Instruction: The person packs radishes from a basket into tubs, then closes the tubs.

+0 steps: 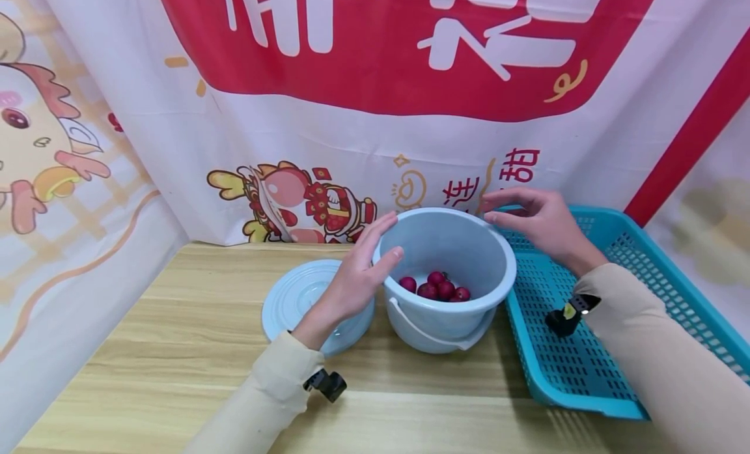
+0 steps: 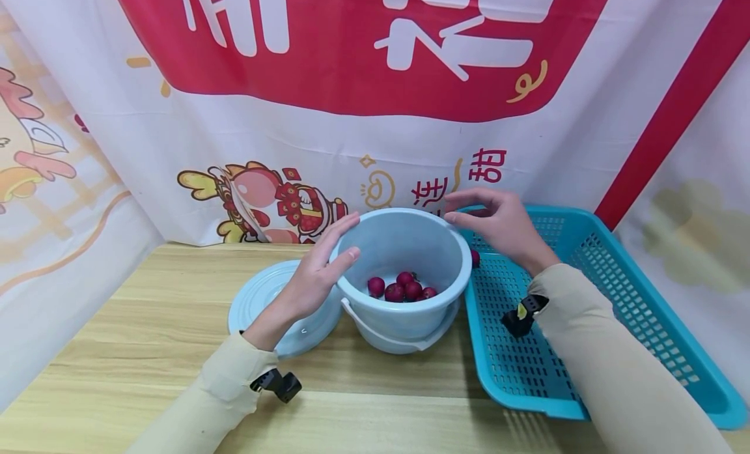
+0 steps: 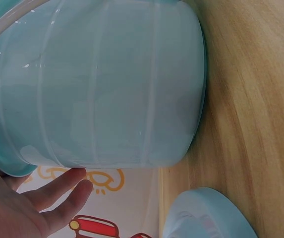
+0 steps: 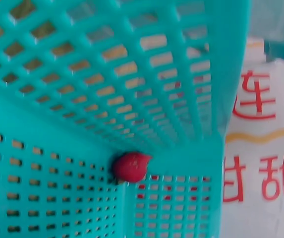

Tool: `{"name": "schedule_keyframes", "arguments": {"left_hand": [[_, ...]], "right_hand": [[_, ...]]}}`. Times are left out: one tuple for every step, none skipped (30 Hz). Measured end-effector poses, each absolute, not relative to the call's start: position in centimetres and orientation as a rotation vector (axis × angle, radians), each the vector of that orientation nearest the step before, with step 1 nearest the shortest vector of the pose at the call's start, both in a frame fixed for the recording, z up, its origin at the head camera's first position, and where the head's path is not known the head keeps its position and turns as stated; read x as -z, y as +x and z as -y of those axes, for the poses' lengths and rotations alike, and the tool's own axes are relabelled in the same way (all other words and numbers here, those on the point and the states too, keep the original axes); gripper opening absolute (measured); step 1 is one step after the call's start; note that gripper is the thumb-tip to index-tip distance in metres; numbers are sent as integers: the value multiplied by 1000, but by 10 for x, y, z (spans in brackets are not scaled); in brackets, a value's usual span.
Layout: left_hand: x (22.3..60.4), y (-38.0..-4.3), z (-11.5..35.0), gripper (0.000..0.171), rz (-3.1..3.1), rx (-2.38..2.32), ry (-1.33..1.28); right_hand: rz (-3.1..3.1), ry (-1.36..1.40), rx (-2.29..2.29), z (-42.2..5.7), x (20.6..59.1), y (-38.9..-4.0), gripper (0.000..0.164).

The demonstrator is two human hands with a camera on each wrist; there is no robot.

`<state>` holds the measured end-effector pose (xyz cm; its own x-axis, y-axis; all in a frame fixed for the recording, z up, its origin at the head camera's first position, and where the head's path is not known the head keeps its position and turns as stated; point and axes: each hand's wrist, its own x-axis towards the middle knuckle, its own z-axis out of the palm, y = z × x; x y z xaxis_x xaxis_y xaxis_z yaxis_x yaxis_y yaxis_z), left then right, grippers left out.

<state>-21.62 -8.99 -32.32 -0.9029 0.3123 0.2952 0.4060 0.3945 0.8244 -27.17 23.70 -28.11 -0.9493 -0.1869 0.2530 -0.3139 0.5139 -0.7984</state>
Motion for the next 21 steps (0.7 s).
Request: {"name": "schedule_keyframes", "arguments": {"left_hand": [[323, -216, 90, 64, 2545, 1538, -656], [324, -216, 90, 64, 2545, 1533, -657], [324, -216, 90, 64, 2545, 1527, -655], [324, -216, 90, 64, 2545, 1521, -655], [324, -216, 90, 64, 2544, 1522, -656], [324, -216, 90, 64, 2543, 1522, -657], [324, -216, 89, 64, 2540, 1524, -660], [324, -216, 89, 63, 2540, 1526, -661], [324, -216, 89, 63, 2540, 1526, -660], [323, -216, 89, 63, 2540, 1528, -661], [323, -215, 89, 63, 2539, 1529, -660], [323, -215, 89, 63, 2540, 1530, -657], [323, -215, 89, 62, 2540, 1531, -656], [323, -215, 88, 62, 2541, 1530, -654], [323, -215, 88, 62, 2542, 1529, -652], [322, -215, 88, 62, 2543, 1527, -650], [322, -215, 88, 62, 2543, 1527, -649], [322, -215, 88, 62, 2545, 1526, -648], [322, -215, 88, 63, 2546, 1524, -648], [322, -215, 88, 62, 2547, 1524, -646], [322, -215, 88, 62, 2547, 1525, -645]], "right_hand": [[2619, 418, -1421, -241, 282, -273, 53], [2625, 395, -1425, -244, 283, -275, 54], [2632, 378, -1427, -247, 284, -277, 56], [2638, 360, -1430, -251, 285, -278, 58], [2644, 345, -1433, -254, 286, -279, 59], [2648, 329, -1437, -257, 287, -281, 61], [2653, 310, -1441, -260, 288, -282, 62], [2655, 296, -1445, -262, 289, -283, 64], [2654, 286, -1454, -265, 290, -284, 64], [2652, 274, -1462, -267, 290, -284, 65], [2654, 262, -1467, -269, 291, -285, 66], [2657, 246, -1476, -271, 292, -286, 68], [2660, 232, -1481, -273, 293, -287, 70], [2666, 217, -1485, -275, 294, -288, 72], [2670, 202, -1492, -277, 295, -289, 74], [2675, 185, -1497, -279, 295, -290, 76], [2679, 172, -1502, -281, 297, -291, 76], [2678, 160, -1511, -283, 298, -292, 76], [2677, 151, -1517, -285, 299, -293, 76], [2674, 144, -1527, -287, 300, -294, 75], [2668, 139, -1541, -289, 302, -295, 74]]}}
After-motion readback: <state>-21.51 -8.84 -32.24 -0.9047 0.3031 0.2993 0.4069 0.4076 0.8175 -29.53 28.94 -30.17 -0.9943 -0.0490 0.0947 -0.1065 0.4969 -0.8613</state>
